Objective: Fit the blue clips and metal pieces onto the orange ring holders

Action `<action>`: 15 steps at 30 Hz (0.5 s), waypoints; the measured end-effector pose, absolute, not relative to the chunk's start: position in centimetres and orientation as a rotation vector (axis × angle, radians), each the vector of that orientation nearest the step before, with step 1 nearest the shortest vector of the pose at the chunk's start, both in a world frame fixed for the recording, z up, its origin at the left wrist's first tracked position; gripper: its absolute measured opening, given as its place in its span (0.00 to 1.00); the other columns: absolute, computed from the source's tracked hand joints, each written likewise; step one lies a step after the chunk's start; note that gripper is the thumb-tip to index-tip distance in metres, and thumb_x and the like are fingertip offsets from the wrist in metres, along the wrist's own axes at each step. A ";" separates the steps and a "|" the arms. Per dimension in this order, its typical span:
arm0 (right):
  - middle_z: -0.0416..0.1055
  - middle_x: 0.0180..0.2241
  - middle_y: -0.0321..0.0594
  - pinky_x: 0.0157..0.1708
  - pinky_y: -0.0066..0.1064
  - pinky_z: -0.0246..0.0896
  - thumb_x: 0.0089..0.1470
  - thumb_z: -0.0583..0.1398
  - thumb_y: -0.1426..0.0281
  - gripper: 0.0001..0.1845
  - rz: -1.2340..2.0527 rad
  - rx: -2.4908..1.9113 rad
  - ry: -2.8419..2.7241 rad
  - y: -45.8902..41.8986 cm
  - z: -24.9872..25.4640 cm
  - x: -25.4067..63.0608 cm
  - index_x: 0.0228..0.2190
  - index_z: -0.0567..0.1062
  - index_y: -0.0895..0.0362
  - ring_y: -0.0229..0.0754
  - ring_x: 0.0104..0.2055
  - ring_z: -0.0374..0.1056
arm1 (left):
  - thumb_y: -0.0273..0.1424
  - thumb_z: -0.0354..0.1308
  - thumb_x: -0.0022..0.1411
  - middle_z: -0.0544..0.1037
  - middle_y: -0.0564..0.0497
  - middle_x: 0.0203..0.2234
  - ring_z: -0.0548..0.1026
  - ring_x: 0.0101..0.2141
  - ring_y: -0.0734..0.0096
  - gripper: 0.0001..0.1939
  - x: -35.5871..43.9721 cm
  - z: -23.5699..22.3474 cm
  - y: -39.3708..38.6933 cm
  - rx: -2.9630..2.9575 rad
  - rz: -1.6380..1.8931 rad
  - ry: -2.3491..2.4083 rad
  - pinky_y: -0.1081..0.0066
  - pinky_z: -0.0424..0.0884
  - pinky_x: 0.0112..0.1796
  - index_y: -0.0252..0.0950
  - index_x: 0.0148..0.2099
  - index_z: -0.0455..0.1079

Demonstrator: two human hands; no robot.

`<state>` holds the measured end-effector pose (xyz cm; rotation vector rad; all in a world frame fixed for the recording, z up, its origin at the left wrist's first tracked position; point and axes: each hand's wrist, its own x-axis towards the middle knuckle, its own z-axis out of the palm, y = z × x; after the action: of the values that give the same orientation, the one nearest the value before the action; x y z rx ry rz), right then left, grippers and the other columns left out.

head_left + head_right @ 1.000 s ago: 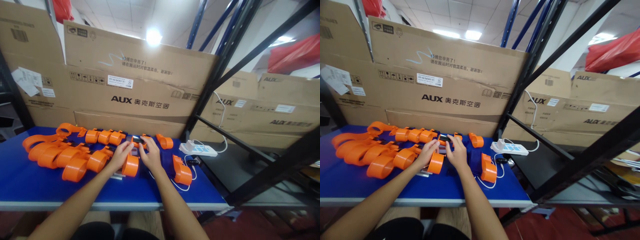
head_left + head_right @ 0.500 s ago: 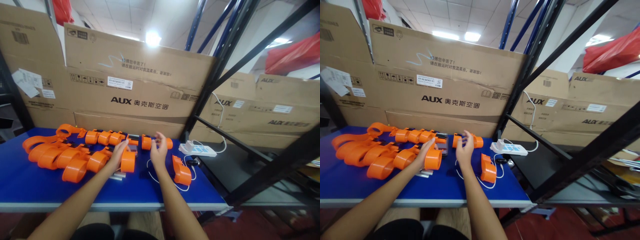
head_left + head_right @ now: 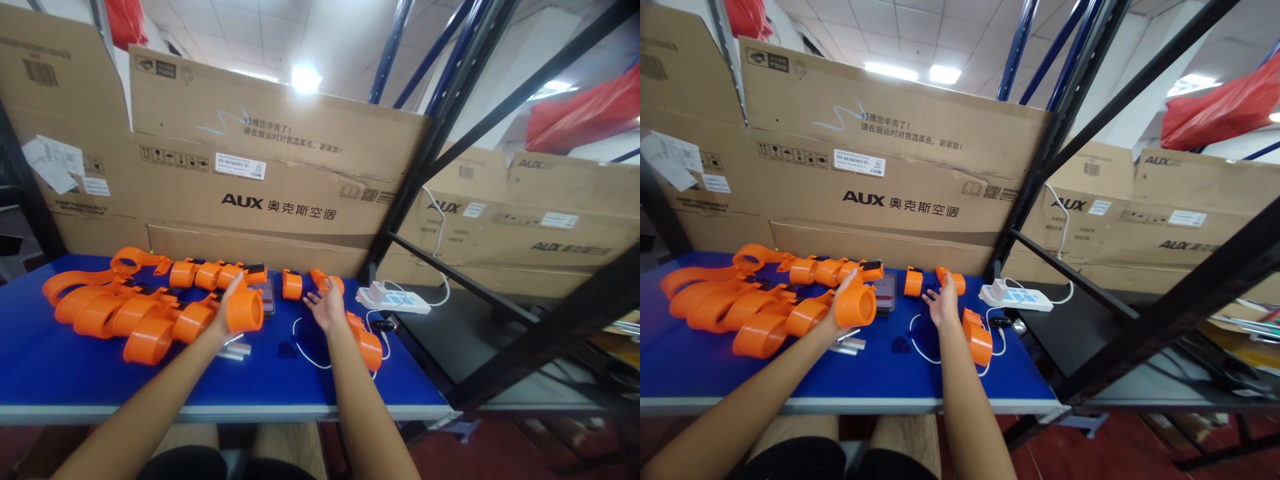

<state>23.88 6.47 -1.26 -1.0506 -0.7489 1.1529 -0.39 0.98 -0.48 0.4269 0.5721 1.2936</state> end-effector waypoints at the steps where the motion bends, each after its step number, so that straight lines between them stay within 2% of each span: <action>1: 0.68 0.55 0.46 0.38 0.45 0.71 0.58 0.50 0.46 0.27 1.155 -1.080 -0.718 6.4 -1.2 23.8 0.53 0.68 0.44 0.46 0.40 0.70 | 0.50 0.68 0.55 0.72 0.52 0.17 0.70 0.17 0.71 0.22 -0.4 -0.6 1.0 0.409 1.291 0.554 0.71 0.66 0.19 0.36 0.32 0.71; 5: 0.68 0.58 0.45 0.50 0.46 0.66 0.54 0.57 0.46 0.30 1.172 -1.164 -0.668 6.0 -0.8 23.3 0.53 0.71 0.45 0.48 0.48 0.69 | 0.48 0.68 0.58 0.71 0.54 0.16 0.69 0.15 0.73 0.21 -0.6 -0.7 1.0 0.372 1.242 0.492 0.74 0.65 0.17 0.37 0.31 0.67; 8: 0.70 0.56 0.42 0.59 0.48 0.58 0.52 0.61 0.47 0.26 1.180 -1.208 -0.687 5.5 -0.5 23.0 0.48 0.76 0.45 0.51 0.56 0.66 | 0.47 0.64 0.62 0.69 0.56 0.15 0.68 0.14 0.74 0.20 -0.7 -0.5 1.0 0.337 1.214 0.454 0.75 0.64 0.16 0.37 0.30 0.65; 12: 0.75 0.49 0.42 0.62 0.48 0.54 0.54 0.61 0.49 0.21 1.171 -1.180 -0.717 5.0 -0.1 22.7 0.43 0.80 0.47 0.53 0.60 0.64 | 0.46 0.61 0.65 0.69 0.55 0.14 0.68 0.13 0.75 0.21 -0.7 -0.4 1.1 0.302 1.210 0.438 0.76 0.63 0.16 0.36 0.29 0.65; 15: 0.71 0.54 0.43 0.64 0.52 0.50 0.53 0.62 0.48 0.24 1.191 -1.182 -0.706 4.9 0.1 22.8 0.47 0.79 0.45 0.54 0.63 0.60 | 0.47 0.60 0.66 0.69 0.55 0.14 0.68 0.14 0.74 0.22 -0.8 -0.6 1.1 0.324 1.211 0.436 0.76 0.63 0.16 0.36 0.28 0.64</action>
<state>22.77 4.86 0.12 -1.1819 -0.7063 1.1907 -0.79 1.09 -0.59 0.3241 0.4361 1.2108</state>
